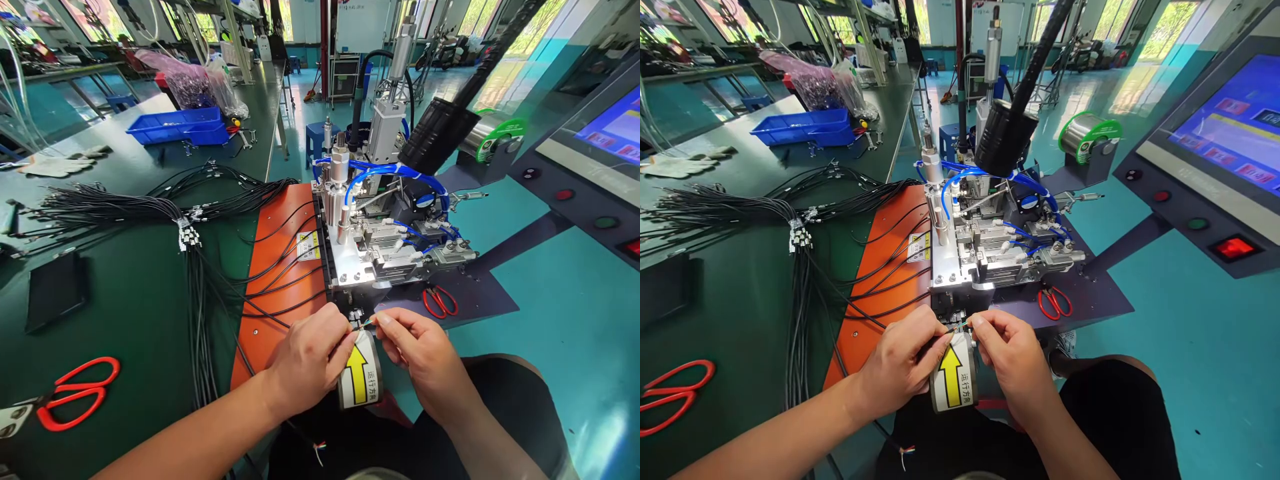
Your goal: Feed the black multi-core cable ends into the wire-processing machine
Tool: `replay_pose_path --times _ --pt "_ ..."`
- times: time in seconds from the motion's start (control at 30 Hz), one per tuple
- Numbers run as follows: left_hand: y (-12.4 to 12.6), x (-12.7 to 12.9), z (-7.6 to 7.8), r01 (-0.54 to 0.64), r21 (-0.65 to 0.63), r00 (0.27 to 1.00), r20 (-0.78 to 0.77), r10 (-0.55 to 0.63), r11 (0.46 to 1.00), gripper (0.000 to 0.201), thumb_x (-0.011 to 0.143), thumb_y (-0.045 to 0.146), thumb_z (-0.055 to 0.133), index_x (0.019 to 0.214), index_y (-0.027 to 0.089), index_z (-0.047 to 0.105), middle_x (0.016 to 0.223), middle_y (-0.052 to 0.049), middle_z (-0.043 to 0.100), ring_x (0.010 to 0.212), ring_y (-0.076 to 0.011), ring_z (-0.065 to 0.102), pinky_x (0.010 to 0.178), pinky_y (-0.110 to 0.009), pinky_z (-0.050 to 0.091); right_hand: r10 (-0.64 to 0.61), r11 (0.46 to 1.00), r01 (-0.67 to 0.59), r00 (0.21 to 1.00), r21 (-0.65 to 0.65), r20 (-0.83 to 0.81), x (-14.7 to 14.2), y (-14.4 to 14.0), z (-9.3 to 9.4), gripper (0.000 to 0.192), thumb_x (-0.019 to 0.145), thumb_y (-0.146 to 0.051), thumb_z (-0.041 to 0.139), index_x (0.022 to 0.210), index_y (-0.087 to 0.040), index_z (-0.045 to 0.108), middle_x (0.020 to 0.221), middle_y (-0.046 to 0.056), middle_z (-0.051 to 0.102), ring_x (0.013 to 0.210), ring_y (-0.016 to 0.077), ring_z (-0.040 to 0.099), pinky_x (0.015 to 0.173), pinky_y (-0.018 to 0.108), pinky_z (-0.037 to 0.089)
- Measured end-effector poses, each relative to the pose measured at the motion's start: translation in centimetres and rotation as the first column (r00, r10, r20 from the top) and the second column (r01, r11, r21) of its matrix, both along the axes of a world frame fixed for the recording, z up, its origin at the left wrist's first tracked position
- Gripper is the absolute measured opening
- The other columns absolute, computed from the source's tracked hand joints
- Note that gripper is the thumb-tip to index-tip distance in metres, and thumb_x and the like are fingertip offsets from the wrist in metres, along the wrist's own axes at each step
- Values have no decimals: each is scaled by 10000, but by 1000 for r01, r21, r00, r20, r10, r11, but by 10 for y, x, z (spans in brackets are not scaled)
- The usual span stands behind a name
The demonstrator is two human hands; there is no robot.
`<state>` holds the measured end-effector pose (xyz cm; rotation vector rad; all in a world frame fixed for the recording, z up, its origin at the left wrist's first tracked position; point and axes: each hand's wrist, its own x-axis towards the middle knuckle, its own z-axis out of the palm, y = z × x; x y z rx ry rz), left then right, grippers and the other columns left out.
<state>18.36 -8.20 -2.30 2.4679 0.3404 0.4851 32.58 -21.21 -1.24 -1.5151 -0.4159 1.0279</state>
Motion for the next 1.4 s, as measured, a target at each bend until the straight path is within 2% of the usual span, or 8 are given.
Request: replay_pose_path --times 0.3,0.4,0.57,0.8,0.93,1.07,1.27,1.4 --pt "0 0 -1 3 9 1000 -3 -3 1000 223 993 245 452 805 163 537 782 -34 484 703 -144 449 623 -289 348 24 1000 -24 1000 8 -10 2 4 1 362 883 -511 649 798 -161 615 682 -16 470 577 90 334 518 254 228" --pt "0 1 0 4 -4 1000 -12 -4 1000 235 996 251 453 802 161 551 782 -34 487 703 -143 456 625 -288 352 28 1000 -28 1000 7 -11 2 3 1 343 879 -505 657 843 -165 628 683 -21 462 582 90 336 519 252 227" --pt "0 2 0 3 -14 1000 3 -3 1000 237 994 252 460 820 159 591 774 -33 498 692 -140 465 624 -290 356 56 998 -55 998 -14 16 2 3 1 362 875 -522 653 824 -166 611 610 -41 389 565 93 300 504 251 208" --pt "0 1 0 3 -22 1000 4 -3 1000 237 996 256 462 834 163 609 783 -33 514 699 -137 482 643 -286 375 63 997 -62 998 -39 30 3 5 0 373 856 -530 659 810 -162 620 574 -41 395 549 95 291 493 241 198" --pt "-1 2 -1 -10 -16 1000 1 10 1000 232 995 254 457 833 159 593 791 -34 516 704 -139 484 640 -288 370 57 997 -58 998 -44 -38 4 6 0 318 849 -476 678 833 -163 626 584 -40 409 560 97 311 505 236 203" --pt "-1 2 -3 -15 -3 1000 -8 15 1000 247 997 264 452 816 164 586 773 -28 499 689 -136 474 625 -288 360 113 993 -116 987 -20 -112 4 6 0 234 852 -383 681 829 -158 623 587 -51 395 561 86 287 512 232 200" --pt "0 2 -1 -13 7 1000 -22 13 1000 261 1001 266 441 796 166 568 765 -22 487 679 -131 465 611 -288 348 118 993 -117 993 -26 20 4 4 0 223 830 -367 723 907 -168 655 735 -23 524 639 87 402 530 211 287" --pt "-1 2 0 -9 17 1000 -19 9 1000 263 1001 271 444 790 167 560 764 -19 483 672 -127 458 600 -284 340 133 991 -131 986 -32 102 4 4 0 229 842 -381 716 904 -166 666 775 -2 579 690 106 483 621 231 394"
